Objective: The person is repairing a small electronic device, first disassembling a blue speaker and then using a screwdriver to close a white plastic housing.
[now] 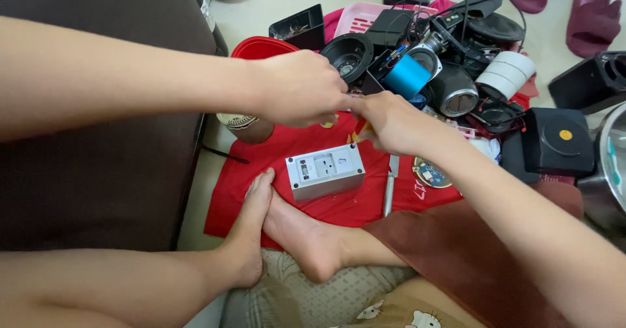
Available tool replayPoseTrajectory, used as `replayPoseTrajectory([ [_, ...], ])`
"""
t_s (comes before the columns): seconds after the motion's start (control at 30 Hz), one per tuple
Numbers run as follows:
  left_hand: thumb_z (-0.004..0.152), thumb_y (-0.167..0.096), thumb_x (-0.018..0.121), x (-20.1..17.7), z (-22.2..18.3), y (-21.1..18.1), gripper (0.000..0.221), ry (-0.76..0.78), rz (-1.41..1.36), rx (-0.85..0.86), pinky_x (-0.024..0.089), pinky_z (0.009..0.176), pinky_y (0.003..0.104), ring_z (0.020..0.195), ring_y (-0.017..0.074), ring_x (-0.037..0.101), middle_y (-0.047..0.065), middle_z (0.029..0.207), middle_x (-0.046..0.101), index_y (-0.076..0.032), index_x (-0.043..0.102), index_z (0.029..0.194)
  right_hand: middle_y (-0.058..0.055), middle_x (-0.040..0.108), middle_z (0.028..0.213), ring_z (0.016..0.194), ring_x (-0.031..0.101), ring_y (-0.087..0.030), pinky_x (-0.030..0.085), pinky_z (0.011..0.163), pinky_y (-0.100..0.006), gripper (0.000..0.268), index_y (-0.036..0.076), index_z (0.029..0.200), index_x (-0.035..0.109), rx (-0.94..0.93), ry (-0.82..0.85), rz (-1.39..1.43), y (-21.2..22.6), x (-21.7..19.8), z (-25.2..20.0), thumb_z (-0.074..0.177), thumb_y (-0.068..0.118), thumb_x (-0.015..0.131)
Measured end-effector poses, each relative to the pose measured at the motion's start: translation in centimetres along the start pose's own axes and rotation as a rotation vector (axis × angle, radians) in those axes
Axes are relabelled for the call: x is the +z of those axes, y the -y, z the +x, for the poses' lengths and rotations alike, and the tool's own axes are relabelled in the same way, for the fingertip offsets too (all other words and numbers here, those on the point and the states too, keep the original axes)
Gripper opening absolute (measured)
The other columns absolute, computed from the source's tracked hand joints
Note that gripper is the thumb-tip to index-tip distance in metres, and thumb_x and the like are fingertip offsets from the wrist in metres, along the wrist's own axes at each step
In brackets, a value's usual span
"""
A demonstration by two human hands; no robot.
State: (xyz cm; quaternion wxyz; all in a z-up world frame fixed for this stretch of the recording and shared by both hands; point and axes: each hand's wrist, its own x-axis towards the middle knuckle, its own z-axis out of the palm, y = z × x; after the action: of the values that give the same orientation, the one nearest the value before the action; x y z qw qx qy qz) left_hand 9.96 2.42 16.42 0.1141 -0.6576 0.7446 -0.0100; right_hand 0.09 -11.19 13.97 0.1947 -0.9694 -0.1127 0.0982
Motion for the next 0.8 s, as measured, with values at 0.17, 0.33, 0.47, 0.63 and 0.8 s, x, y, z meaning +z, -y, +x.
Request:
replayPoseTrajectory([
  [0.17,0.082,-0.028,0.061,2.5,0.6,-0.1,0.025,0.028,-0.369,-0.337,0.052,0.073,0.039,0.078,0.0266,0.065,0.010,0.083,0.065,-0.009,0.064,0.098,-0.025,0.060,0.089,0.081,0.062,-0.043,0.053,0.064,-0.044,0.022,-0.005,0.095,0.060,-0.115,0.105,-0.094,-2.5,0.8,0.3,0.073,-0.004,0.062],
  [0.33,0.076,-0.027,0.069,6.8,1.5,1.1,0.039,0.104,-0.654,-0.513,0.049,0.080,0.041,0.092,0.0270,0.061,0.008,0.096,0.063,-0.011,0.059,0.111,-0.022,0.061,0.087,0.080,0.064,-0.038,0.053,0.064,-0.039,0.017,-0.002,0.092,0.061,-0.116,0.157,-0.075,-2.0,0.3,0.2,0.076,0.003,0.062],
  [0.47,0.070,-0.034,0.072,10.6,2.2,1.2,0.042,0.110,-0.773,-0.493,0.048,0.083,0.039,0.097,0.0248,0.060,0.003,0.096,0.065,-0.014,0.062,0.106,-0.020,0.059,0.081,0.075,0.063,-0.037,0.052,0.059,-0.039,0.016,0.002,0.090,0.058,-0.064,0.073,0.006,-3.0,1.3,0.6,0.083,0.016,0.055],
  [0.63,0.069,-0.034,0.073,12.5,3.7,-0.4,0.039,-0.026,-1.049,-0.467,0.049,0.081,0.040,0.097,0.0292,0.059,0.011,0.097,0.064,-0.007,0.062,0.094,-0.014,0.060,0.074,0.065,0.064,-0.032,0.051,0.057,-0.036,0.016,0.005,0.088,0.057,-0.080,0.018,-0.034,-3.7,2.0,0.7,0.086,0.016,0.046],
  [0.8,0.067,-0.023,0.077,13.8,3.7,-0.1,0.020,-0.272,-1.102,-0.379,0.052,0.065,0.029,0.077,0.0221,0.062,0.010,0.080,0.067,-0.012,0.069,0.082,-0.016,0.058,0.074,0.062,0.064,-0.032,0.050,0.053,-0.038,0.023,0.006,0.092,0.051,-0.070,-0.011,-0.061,-2.5,1.8,0.9,0.090,0.027,0.040],
])
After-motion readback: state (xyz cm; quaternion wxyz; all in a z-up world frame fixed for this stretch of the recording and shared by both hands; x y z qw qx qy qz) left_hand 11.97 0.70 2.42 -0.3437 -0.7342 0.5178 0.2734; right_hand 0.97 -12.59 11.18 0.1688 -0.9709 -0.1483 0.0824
